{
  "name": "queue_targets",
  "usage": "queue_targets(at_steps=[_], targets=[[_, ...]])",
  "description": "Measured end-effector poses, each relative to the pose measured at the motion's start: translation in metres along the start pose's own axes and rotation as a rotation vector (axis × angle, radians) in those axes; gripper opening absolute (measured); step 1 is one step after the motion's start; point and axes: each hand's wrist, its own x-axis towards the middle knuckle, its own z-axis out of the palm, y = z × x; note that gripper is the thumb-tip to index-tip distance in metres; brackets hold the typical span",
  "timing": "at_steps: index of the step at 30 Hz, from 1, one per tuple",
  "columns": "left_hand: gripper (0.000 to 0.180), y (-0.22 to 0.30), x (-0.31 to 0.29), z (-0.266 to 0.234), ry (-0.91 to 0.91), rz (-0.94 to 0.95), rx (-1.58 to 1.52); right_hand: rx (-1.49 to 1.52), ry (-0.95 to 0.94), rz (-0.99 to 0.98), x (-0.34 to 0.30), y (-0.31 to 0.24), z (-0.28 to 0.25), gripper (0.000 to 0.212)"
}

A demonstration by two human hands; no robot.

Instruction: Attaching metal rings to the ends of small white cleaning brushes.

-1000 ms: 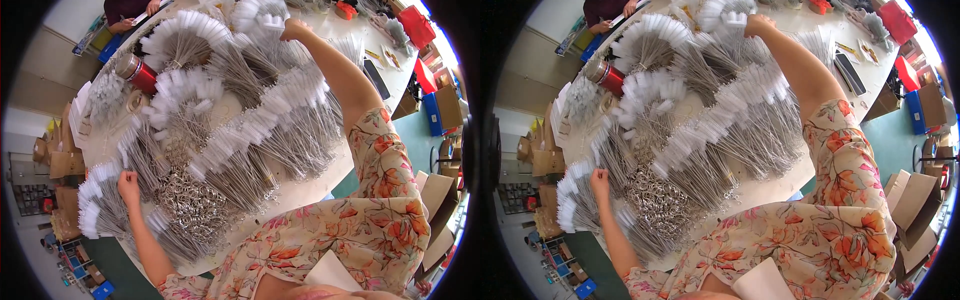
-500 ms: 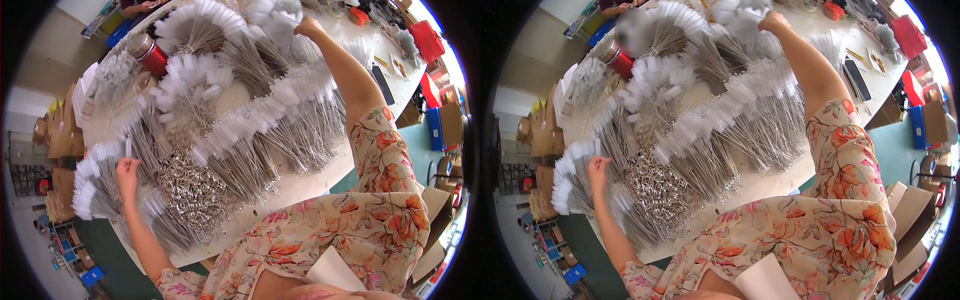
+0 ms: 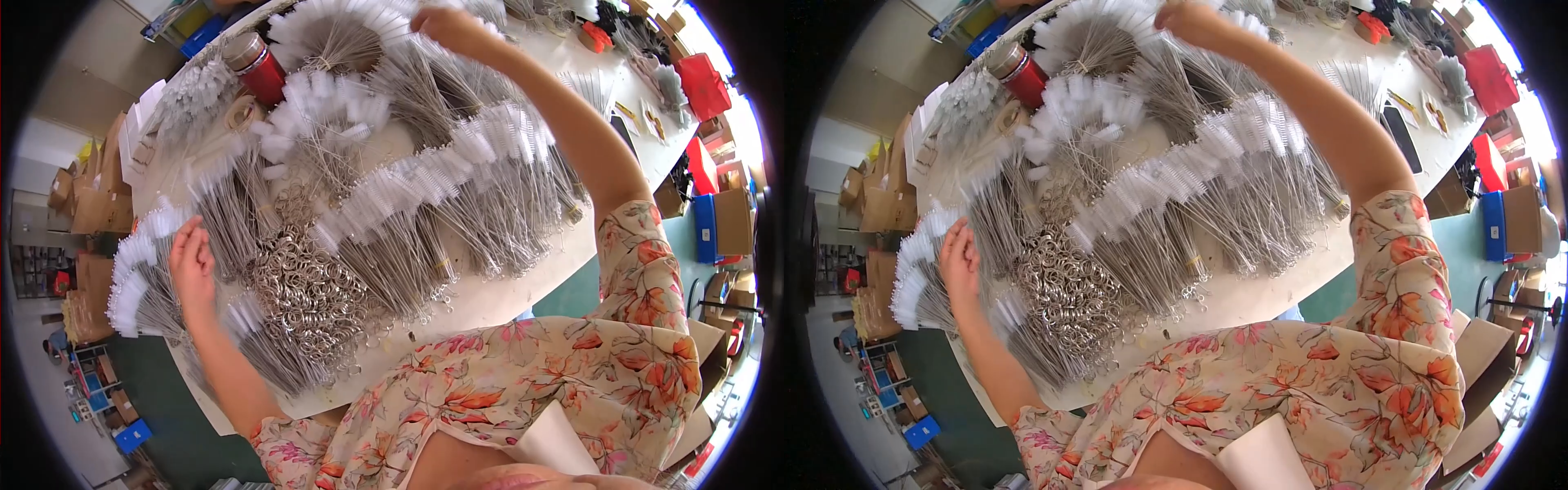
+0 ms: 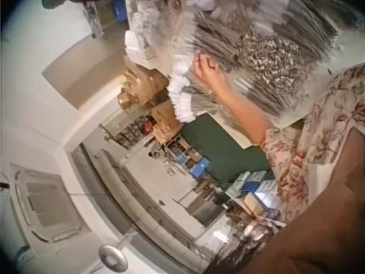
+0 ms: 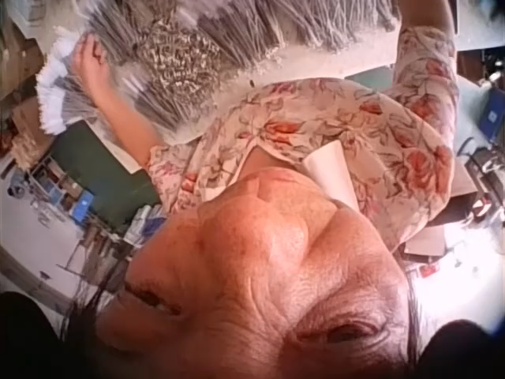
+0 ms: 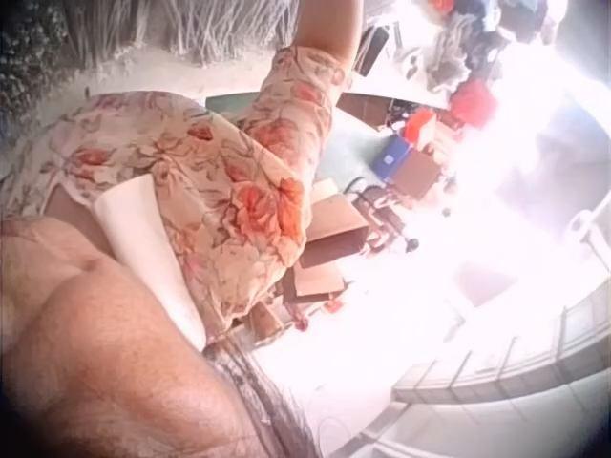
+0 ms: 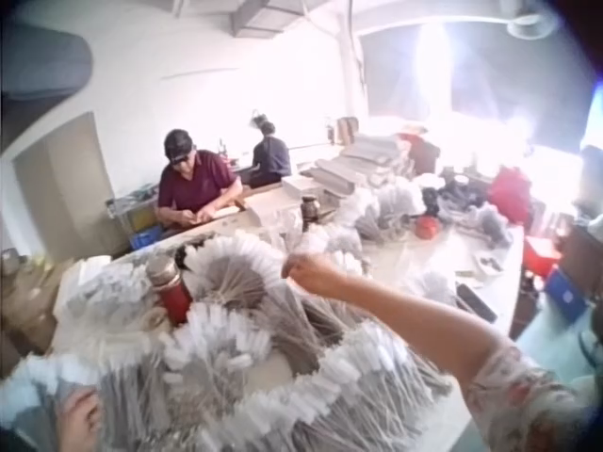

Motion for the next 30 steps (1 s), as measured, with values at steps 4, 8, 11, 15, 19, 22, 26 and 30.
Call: queue_targets(at_steps=[4, 8, 11, 15, 19, 22, 26, 30], targets=[[0.029, -0.005, -0.047, 0.014, -0.017, 0.022, 0.326, -0.578, -0.260, 0.136, -0.011, -0.024, 0.052, 0.027], [0.025, -0.015, -0.091, -0.006, -0.055, -0.078, 0.747, -0.654, -0.220, 0.158, -0.001, -0.003, 0.074, 0.029], [0.027, -0.026, -0.127, -0.023, -0.093, -0.219, 0.275, -0.524, -0.307, 0.149, 0.006, -0.009, 0.065, 0.024], [0.022, -0.050, -0.151, -0.017, -0.103, -0.046, -0.031, -0.481, -0.244, -0.041, 0.013, -0.015, 0.051, 0.024], [0.022, -0.034, -0.145, 0.039, -0.110, 0.026, 0.035, -1.250, 0.115, -0.599, 0.028, 0.033, 0.023, 0.019], [0.020, -0.017, -0.164, 0.065, -0.077, 0.111, -0.109, 0.538, -0.008, -0.148, -0.060, -0.123, 0.053, 0.022], [0.019, -0.020, -0.161, 0.117, -0.109, 0.381, -0.151, 0.970, -0.327, -0.203, -0.146, -0.176, 0.088, 0.020], [0.008, -0.070, -0.150, 0.131, -0.004, 0.808, 0.192, 0.851, -0.370, -0.196, -0.220, -0.206, 0.116, 0.027]])
